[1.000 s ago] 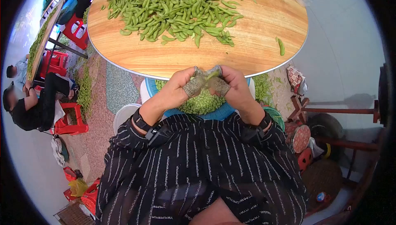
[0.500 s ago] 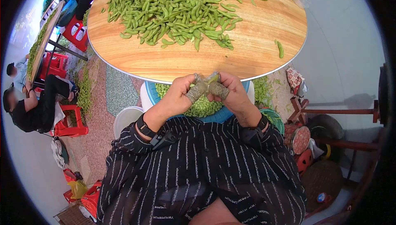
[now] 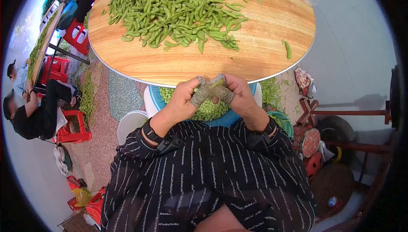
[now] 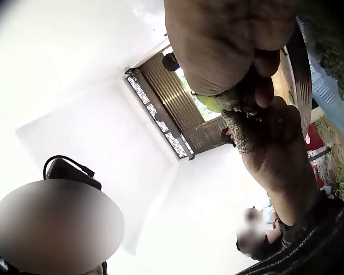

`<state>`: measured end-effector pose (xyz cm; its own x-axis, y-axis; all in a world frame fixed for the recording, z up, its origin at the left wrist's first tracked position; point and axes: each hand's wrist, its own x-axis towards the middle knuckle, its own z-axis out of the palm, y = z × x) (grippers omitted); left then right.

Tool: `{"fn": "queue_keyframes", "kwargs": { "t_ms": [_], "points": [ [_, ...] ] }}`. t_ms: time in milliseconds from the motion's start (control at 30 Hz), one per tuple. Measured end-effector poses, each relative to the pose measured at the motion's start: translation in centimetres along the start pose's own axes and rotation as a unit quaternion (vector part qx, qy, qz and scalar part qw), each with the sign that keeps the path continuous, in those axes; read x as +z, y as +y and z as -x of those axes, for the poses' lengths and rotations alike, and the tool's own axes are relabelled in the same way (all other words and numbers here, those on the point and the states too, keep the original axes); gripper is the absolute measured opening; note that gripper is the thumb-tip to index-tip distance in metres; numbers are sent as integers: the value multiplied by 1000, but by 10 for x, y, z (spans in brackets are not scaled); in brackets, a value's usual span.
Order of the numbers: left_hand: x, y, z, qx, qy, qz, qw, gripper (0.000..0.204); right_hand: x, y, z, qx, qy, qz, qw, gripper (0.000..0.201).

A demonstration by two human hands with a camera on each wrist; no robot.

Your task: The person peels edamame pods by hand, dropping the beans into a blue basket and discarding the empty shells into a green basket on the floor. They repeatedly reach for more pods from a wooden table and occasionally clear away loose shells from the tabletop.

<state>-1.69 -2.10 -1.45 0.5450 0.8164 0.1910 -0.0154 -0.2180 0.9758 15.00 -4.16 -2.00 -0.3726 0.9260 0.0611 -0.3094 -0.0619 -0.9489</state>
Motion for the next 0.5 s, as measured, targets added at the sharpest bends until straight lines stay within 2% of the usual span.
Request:
{"fn": "queue_keyframes", "kwargs": {
  "t_ms": [67, 233, 300, 400, 500],
  "points": [
    [2, 3, 0, -5, 3, 0, 1000, 10, -1, 3, 1, 0, -1, -15, 1000, 23],
    [-1, -5, 3, -42, -1, -14, 999, 9, -6, 14, 3, 62, -10, -170, 984, 26],
    [-4, -9, 5, -73, -46, -38, 996, 24, -3, 14, 3, 65, -10, -188, 980, 26],
    [-5, -12, 6, -101, -50, -55, 992, 28, -4, 22, 4, 71, -8, -213, 974, 27],
    [-4, -8, 5, -75, -37, -37, 996, 26, -3, 23, 5, 74, -3, -226, 971, 27]
  ]
}}
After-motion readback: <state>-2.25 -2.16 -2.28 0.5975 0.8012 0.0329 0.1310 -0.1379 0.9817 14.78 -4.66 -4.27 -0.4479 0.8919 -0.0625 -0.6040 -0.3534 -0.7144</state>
